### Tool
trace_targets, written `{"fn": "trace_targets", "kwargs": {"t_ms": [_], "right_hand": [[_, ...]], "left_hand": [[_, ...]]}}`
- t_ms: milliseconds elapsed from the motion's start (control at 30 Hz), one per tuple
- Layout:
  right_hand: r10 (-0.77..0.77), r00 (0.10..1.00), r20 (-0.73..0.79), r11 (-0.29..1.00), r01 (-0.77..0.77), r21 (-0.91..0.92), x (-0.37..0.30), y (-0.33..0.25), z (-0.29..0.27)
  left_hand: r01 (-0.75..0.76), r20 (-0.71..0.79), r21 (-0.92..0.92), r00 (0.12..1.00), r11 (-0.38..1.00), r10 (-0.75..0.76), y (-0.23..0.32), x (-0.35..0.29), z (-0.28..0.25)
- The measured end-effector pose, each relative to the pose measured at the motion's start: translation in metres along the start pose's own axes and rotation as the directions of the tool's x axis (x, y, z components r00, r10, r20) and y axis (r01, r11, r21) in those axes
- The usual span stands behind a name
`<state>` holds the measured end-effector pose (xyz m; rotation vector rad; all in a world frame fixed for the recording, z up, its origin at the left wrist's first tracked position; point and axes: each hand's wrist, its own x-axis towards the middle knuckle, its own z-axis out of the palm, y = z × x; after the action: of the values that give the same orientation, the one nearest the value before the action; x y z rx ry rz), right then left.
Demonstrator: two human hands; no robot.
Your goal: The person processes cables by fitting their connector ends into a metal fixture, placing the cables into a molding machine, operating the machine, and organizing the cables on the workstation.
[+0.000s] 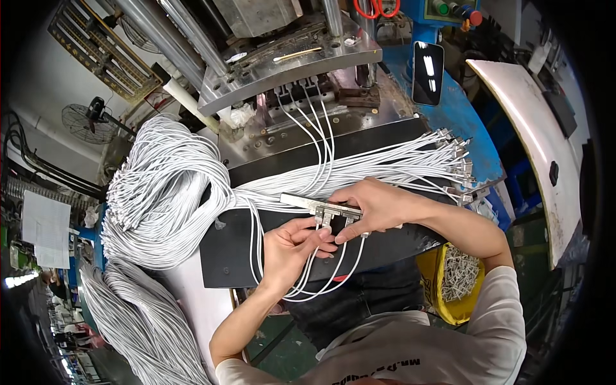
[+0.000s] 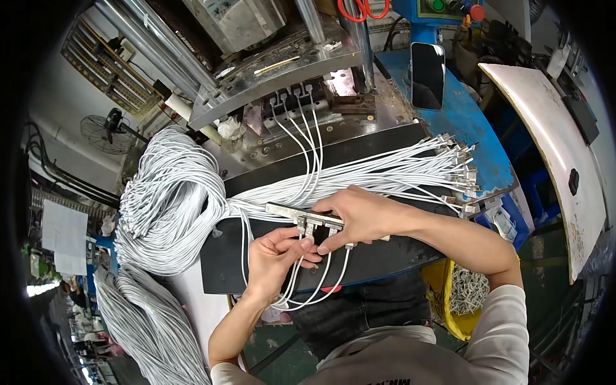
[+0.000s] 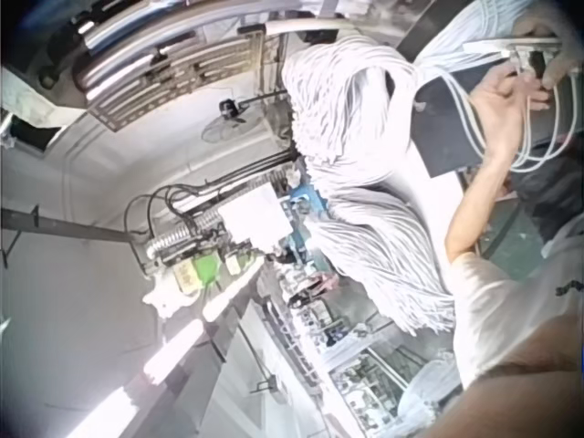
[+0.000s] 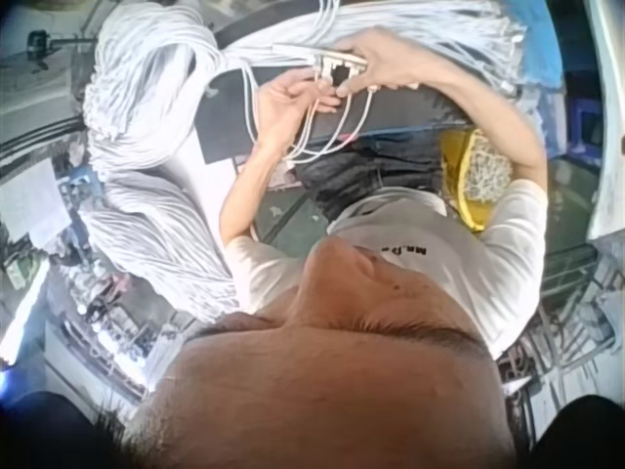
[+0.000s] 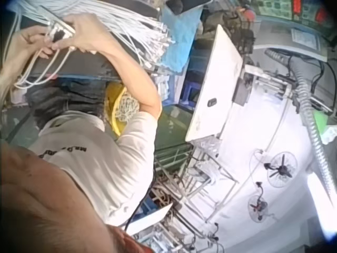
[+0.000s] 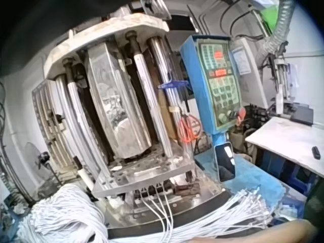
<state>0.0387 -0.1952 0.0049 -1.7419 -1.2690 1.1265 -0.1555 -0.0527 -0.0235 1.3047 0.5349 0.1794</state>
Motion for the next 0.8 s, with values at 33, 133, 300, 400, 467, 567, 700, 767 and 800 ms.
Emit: {"fn": "trace_targets", "kwargs": {"t_ms": [33, 133, 300, 400, 467, 567, 700, 767, 800], "right_hand": [[0.033, 0.999, -0.003, 0.998, -0.032, 0.056, 0.0, -0.002, -0.001], [0.06, 0.998, -0.019, 0.992, -0.058, 0.108, 0.0, -0.003, -0.003], [0.026, 0.999, -0.034, 0.999, -0.024, 0.042, 0.002, 0.004, 0.005], [0.054, 0.998, -0.04, 0.996, -0.051, 0.075, 0.0, -0.001, 0.004], [0.137, 0.989, -0.056, 0.972, -0.123, 0.201, -0.002, -0.007, 0.002], [0.097, 0.992, -0.081, 0.991, -0.089, 0.095, -0.002, -0.005, 0.0], [0.068, 0.995, -0.069, 0.997, -0.069, -0.021, -0.003, -0.008, -0.005], [0.056, 0.996, -0.063, 0.997, -0.059, -0.055, -0.004, -0.009, -0.008], [0.005, 0.998, -0.059, 0.995, -0.011, -0.103, -0.004, -0.007, -0.01]], "left_hand": [[-0.013, -0.006, 0.011, 1.0, 1.0, 0.013, 0.0, 0.0, 0.001], [-0.02, 0.017, 0.048, 1.0, 0.999, 0.019, -0.001, 0.001, -0.001], [-0.027, 0.009, 0.081, 1.0, 0.996, 0.026, -0.005, 0.0, 0.0], [-0.05, -0.033, 0.009, 0.998, 0.999, 0.05, 0.0, -0.002, 0.006], [-0.063, -0.055, -0.027, 0.997, 0.998, 0.062, 0.001, -0.004, 0.006], [0.038, 0.02, 0.032, 0.999, 0.999, -0.039, 0.003, -0.007, 0.002], [0.056, 0.031, 0.004, 0.998, 0.998, -0.056, 0.0, -0.004, -0.004], [0.043, 0.031, -0.001, 0.999, 0.999, -0.043, 0.002, -0.004, -0.001], [0.033, 0.031, -0.009, 0.999, 0.999, -0.033, 0.004, -0.004, 0.0]]}}
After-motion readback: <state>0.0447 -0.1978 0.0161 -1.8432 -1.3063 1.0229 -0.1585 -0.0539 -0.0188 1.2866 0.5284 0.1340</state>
